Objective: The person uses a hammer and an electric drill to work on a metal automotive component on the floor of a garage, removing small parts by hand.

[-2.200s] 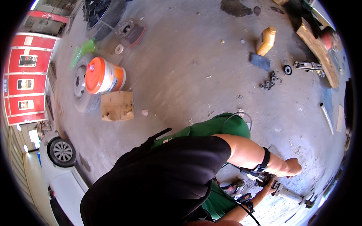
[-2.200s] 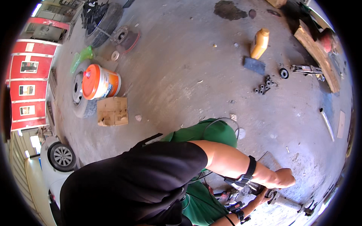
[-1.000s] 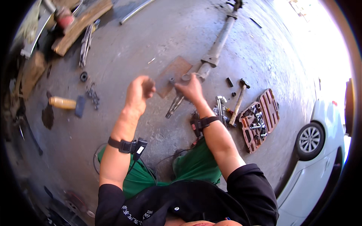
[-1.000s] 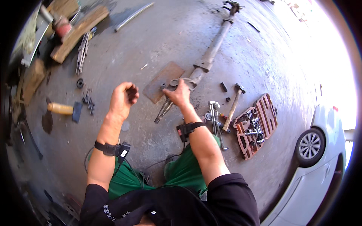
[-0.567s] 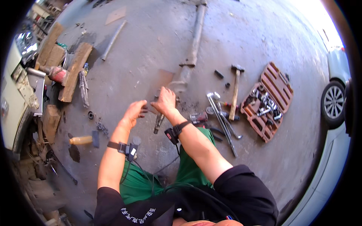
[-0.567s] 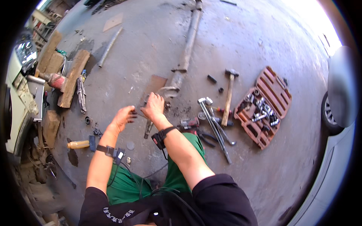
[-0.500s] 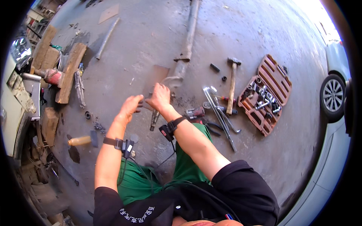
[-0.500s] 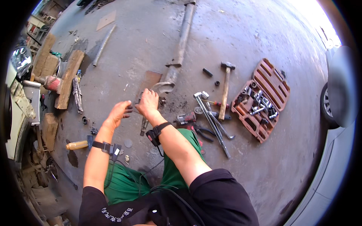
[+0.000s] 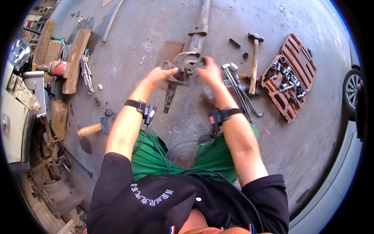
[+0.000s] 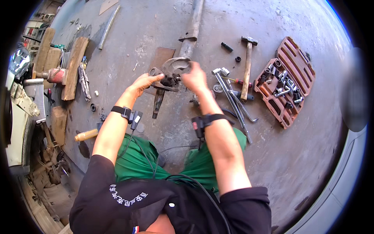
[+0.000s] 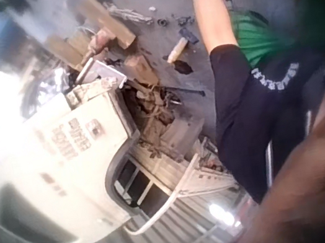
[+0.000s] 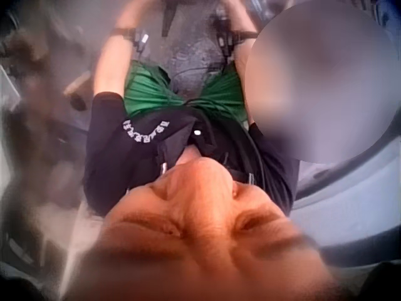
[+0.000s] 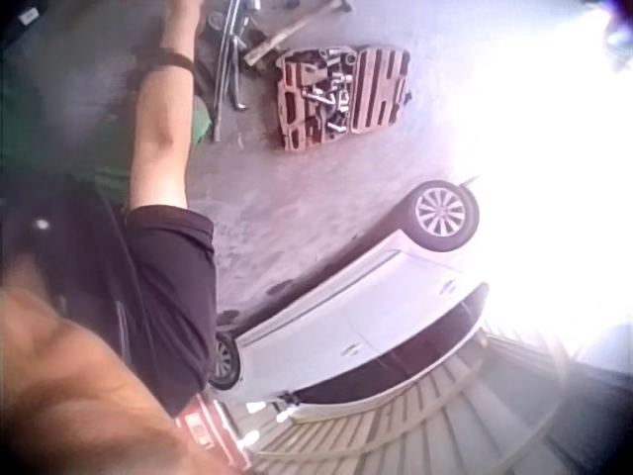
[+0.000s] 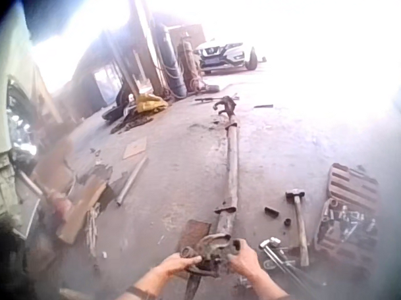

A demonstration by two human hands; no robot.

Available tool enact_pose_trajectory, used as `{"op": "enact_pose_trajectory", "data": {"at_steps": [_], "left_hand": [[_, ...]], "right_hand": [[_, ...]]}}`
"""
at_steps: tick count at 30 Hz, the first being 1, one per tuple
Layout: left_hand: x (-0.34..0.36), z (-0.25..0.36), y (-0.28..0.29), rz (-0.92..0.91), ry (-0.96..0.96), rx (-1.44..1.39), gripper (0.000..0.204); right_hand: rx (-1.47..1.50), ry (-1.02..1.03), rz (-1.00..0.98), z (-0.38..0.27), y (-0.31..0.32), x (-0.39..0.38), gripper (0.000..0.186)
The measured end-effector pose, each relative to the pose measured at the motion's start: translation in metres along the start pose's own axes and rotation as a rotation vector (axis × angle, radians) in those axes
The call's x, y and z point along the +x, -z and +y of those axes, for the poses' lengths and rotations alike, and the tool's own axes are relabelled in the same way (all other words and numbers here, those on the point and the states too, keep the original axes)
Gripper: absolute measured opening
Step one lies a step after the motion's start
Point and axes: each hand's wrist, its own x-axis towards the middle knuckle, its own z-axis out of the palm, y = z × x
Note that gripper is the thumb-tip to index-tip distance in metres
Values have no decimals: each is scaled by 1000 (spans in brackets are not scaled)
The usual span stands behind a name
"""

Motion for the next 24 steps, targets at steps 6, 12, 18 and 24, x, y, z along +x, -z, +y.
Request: {"op": "enact_pose_trajectory", "data": {"at_steps": [6,12,18,24], "left_hand": [[21,7,-8,81,29,11,47],[44,-10,7,162,-35,-5,41],[17,14,-11,-6,-68,92,57],[-11,30,-20,-152,-67,34,56]], "right_hand": [[-93,-174,28,30,44,-13,38],[-77,-200,-253,0,-16,-51,38],[-100,-175,-427,28,-71,-82,32],[-615,199,-472,77,-61,-79,16]]}}
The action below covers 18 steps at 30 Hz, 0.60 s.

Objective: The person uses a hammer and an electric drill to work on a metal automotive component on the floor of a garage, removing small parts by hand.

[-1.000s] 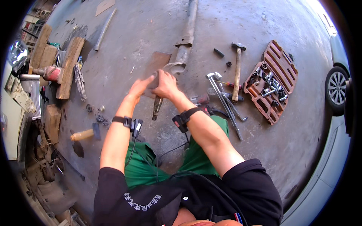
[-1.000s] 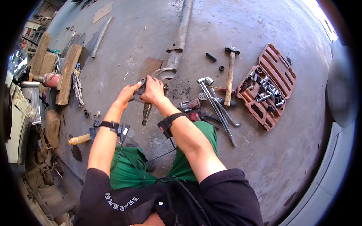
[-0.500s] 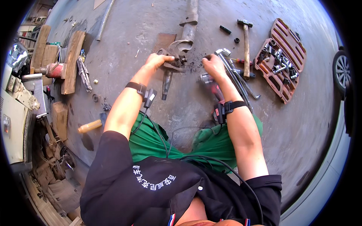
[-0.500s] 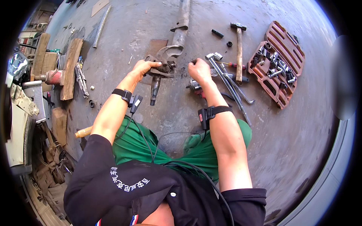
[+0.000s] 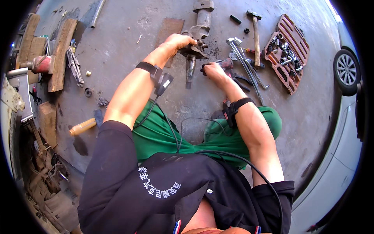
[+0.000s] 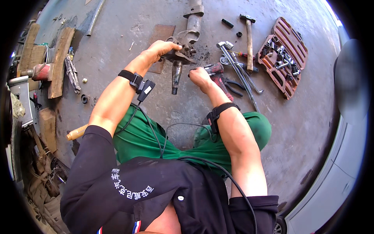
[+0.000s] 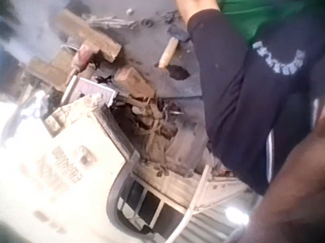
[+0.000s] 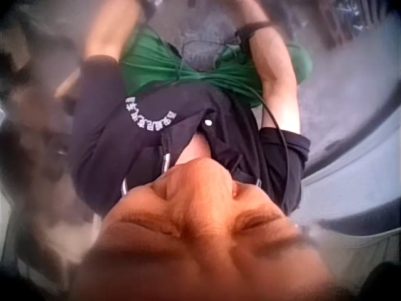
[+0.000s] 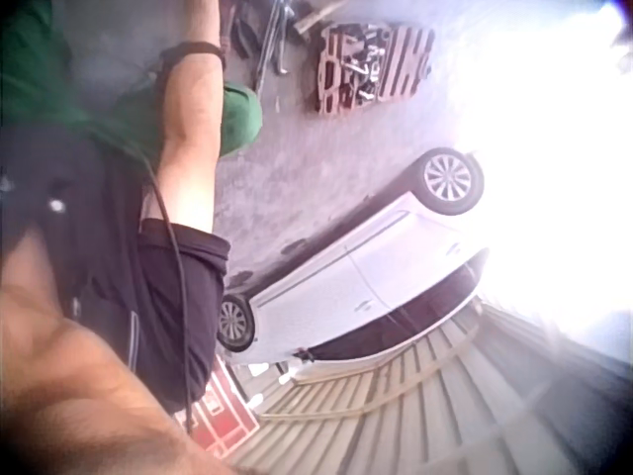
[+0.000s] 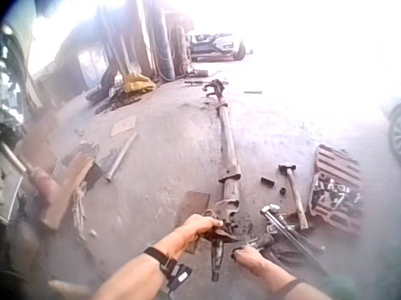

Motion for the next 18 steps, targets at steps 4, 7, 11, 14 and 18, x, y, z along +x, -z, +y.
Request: {"op": "enact_pose_trajectory", "data": {"at_steps": [4,7,11,14,18], "left_hand": [[42,-24,-6,44,-47,-15,40],[51,-42,7,88,-43,-9,40],[54,-36,1,106,-67,65,49],[45,-25,-12,89,-83,111,54],[38,-33,0,98,-50,132,54]], "right_hand": [[220,-228,27,14,-6,5,16],[1035,-745,130,-24,38,8,30],[1613,-695,318,-11,27,28,31],[1917,-671,285,11,5,44,41],[2220,-469,193,-31,-7,47,50]]}}
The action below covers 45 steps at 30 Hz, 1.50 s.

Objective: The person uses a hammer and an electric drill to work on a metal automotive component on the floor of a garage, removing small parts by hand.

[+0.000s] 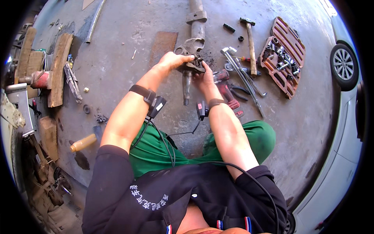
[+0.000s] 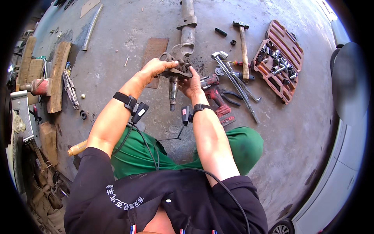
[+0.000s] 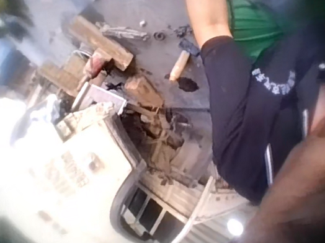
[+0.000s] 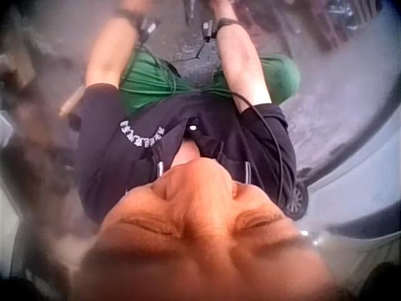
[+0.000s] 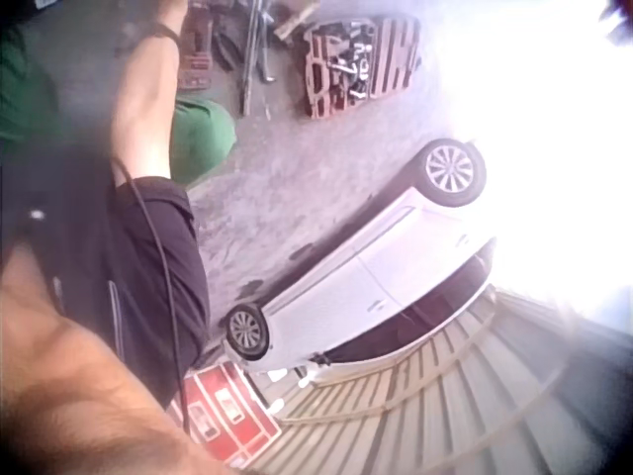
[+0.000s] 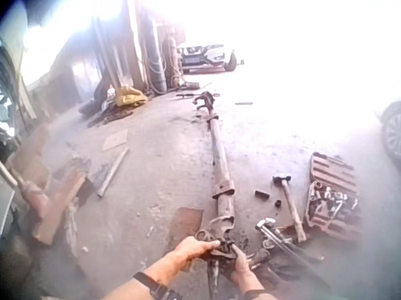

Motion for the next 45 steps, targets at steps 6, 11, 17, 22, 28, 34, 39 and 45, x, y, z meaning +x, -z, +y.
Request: {"op": "enact_pose_trajectory", "data": {"at_steps": [6,11,17,22,28,34,39,45], "left_hand": [[-6,6,-10,-25,-46,-190,52],[-4,12,-11,145,26,-72,39],[-5,32,-20,132,36,-1,41],[-20,41,-23,178,26,238,54],[-28,46,-28,111,-53,277,65],[-19,42,-29,38,-80,235,67],[11,20,-25,-441,-180,-246,74],[54,21,8,-101,-54,-83,68]], "right_hand": [[147,-13,-204,2,5,23,42],[76,-102,-106,-2,-3,18,43],[-833,172,263,-37,41,38,65],[-1499,386,350,-49,31,23,71],[-1538,385,313,-64,35,3,58],[-1864,443,265,-82,37,-5,47],[-2171,345,262,-142,35,-2,55],[-2023,310,162,-155,43,-57,47]]}}
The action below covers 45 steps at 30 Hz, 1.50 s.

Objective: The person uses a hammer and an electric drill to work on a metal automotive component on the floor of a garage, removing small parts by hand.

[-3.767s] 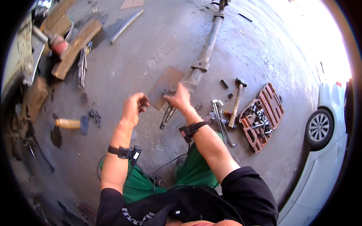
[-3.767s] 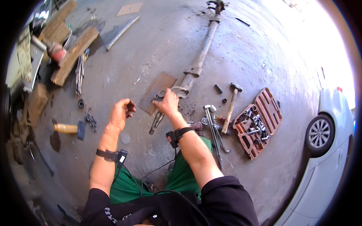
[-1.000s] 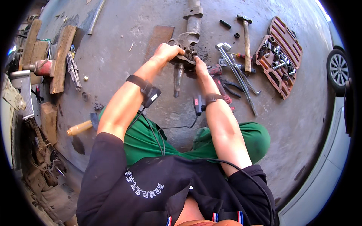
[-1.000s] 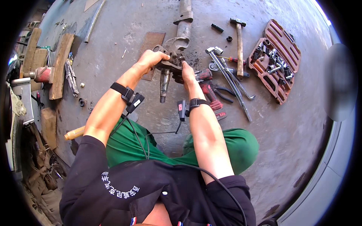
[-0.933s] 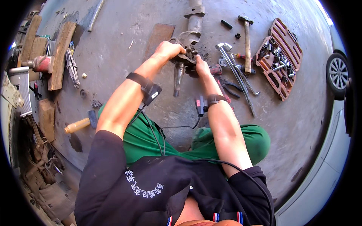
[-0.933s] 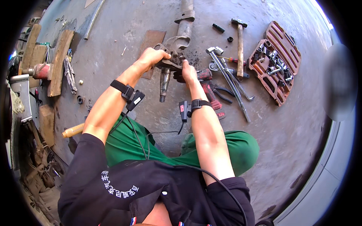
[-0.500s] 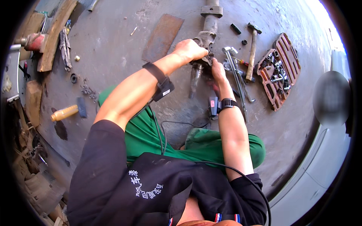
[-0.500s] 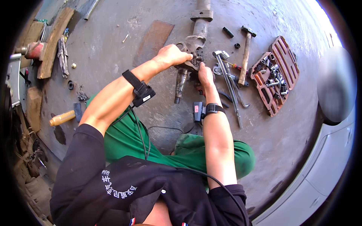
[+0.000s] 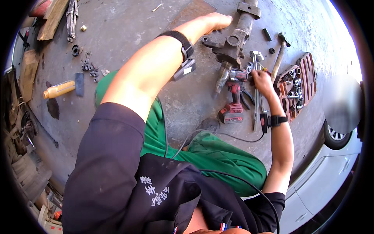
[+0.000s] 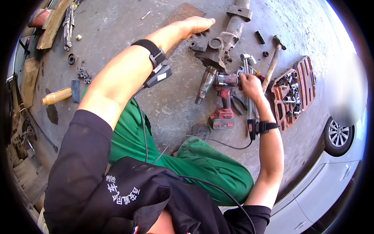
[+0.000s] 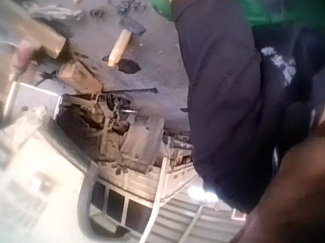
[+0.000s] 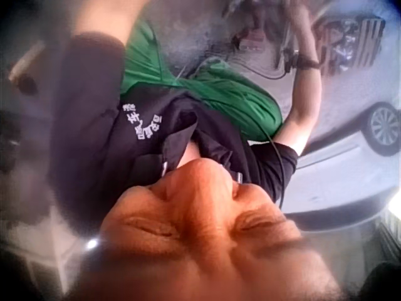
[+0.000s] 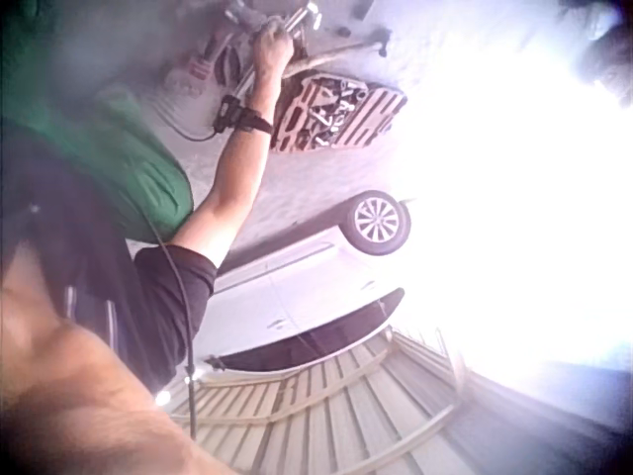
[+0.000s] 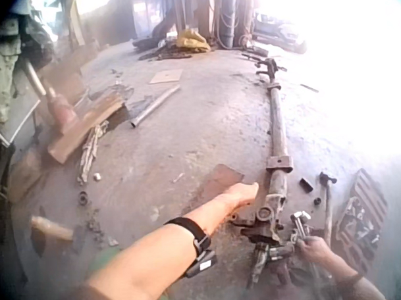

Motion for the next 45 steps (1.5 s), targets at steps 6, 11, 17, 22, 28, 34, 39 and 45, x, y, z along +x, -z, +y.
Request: {"op": "enact_pose_trajectory", "data": {"at_steps": [6,11,17,22,28,34,39,45], "left_hand": [[51,-86,-27,208,-267,461,40],[60,-102,-39,62,-466,858,35],[121,-158,-43,144,-547,594,26],[126,-152,-53,102,-505,669,26],[125,-142,-39,69,-474,767,26],[111,-122,-30,28,-510,903,26],[43,-74,-5,-49,-466,1245,27],[2,-47,8,247,-580,1347,19]], "right_hand": [[-167,62,182,19,-67,-58,42],[-135,-88,219,45,-107,-75,55],[-35,-122,119,42,-132,-54,52],[49,-212,87,43,-126,-56,47],[51,-185,135,38,-123,-60,46],[82,-150,173,48,-129,-61,45],[76,-197,165,47,-126,-65,45],[52,-290,208,28,-121,-58,40]]}}
